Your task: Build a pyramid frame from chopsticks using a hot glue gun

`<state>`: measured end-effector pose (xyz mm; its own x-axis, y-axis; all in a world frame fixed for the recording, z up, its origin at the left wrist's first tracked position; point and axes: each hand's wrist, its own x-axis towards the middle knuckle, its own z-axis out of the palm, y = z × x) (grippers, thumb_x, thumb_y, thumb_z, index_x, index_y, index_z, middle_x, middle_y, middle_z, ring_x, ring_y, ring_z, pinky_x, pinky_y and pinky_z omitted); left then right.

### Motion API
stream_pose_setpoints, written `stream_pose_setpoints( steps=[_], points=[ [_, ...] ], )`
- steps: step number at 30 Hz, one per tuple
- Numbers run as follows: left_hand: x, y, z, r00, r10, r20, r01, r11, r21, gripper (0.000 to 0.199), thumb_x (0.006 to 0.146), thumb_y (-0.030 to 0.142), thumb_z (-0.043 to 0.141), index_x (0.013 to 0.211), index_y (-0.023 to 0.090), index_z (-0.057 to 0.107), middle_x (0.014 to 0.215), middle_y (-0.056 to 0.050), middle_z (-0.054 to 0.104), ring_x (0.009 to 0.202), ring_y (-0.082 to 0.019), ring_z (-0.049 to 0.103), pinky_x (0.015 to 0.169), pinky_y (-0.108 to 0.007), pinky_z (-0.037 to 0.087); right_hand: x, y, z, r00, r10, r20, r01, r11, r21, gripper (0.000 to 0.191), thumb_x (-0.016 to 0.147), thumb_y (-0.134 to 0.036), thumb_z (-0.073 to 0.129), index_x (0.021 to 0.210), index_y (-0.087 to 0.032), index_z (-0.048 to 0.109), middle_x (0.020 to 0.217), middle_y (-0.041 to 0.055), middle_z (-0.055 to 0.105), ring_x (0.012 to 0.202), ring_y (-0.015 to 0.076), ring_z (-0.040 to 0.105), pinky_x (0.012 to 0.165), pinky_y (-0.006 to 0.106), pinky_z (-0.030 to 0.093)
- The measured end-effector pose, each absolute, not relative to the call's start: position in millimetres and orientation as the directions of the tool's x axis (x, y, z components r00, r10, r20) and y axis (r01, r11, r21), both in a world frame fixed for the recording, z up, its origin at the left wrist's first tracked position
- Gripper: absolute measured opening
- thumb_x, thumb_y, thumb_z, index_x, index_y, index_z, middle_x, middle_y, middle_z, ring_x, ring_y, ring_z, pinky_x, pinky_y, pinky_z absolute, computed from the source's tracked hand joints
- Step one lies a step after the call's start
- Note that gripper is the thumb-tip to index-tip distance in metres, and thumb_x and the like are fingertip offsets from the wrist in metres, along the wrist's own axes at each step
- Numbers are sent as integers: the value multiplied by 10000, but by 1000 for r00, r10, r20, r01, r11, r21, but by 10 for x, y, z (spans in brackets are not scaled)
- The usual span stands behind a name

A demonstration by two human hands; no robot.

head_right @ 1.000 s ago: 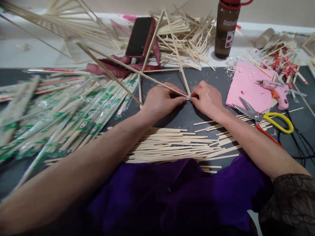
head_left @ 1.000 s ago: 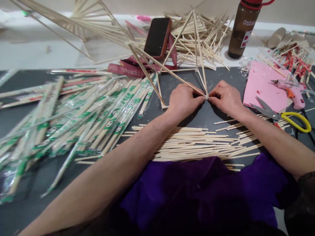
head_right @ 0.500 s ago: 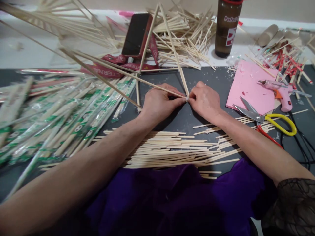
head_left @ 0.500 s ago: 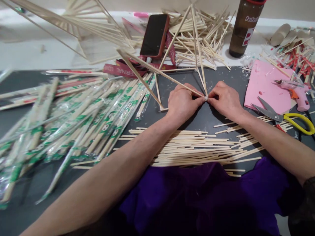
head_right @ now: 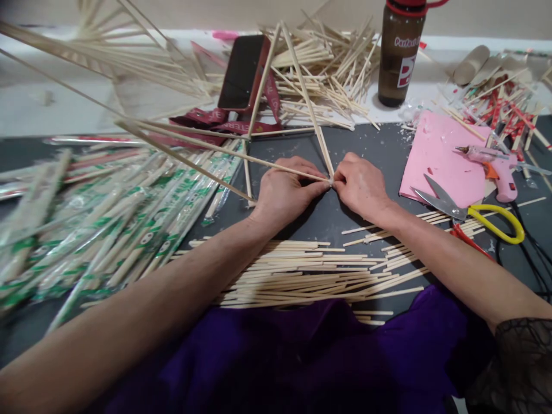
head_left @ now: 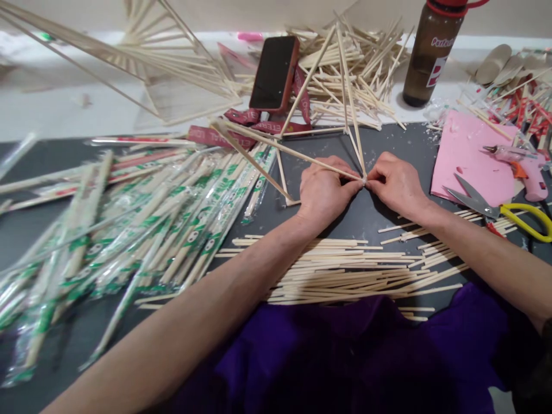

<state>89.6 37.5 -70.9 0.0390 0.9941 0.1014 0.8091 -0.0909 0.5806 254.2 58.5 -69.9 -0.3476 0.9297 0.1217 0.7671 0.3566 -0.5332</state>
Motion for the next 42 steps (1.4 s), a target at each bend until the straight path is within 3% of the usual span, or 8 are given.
stream_pose_setpoints(
  steps=[30, 42],
  points=[
    [904, 356, -729, 38, 992, 118, 785, -102, 612, 100, 849, 278, 717, 848, 206, 786, 1044, -56, 767, 1076, -270, 652, 1023, -433, 472, 2530, 584, -702, -369, 923, 108, 800, 374, -468, 112, 851, -159, 649, 768, -193, 717, 924, 43, 667, 858, 198, 606, 737, 332, 413],
    [816, 397, -729, 59, 994, 97, 757, -108, 645, 119, 818, 328, 723, 812, 231, 791, 997, -41, 783, 1003, -250, 698, 975, -390, 521, 2585, 599, -583, -411, 912, 5, 818, 371, -439, 194, 923, -201, 612, 931, -185, 805, 1018, 72, 712, 903, 192, 644, 762, 314, 425]
  ],
)
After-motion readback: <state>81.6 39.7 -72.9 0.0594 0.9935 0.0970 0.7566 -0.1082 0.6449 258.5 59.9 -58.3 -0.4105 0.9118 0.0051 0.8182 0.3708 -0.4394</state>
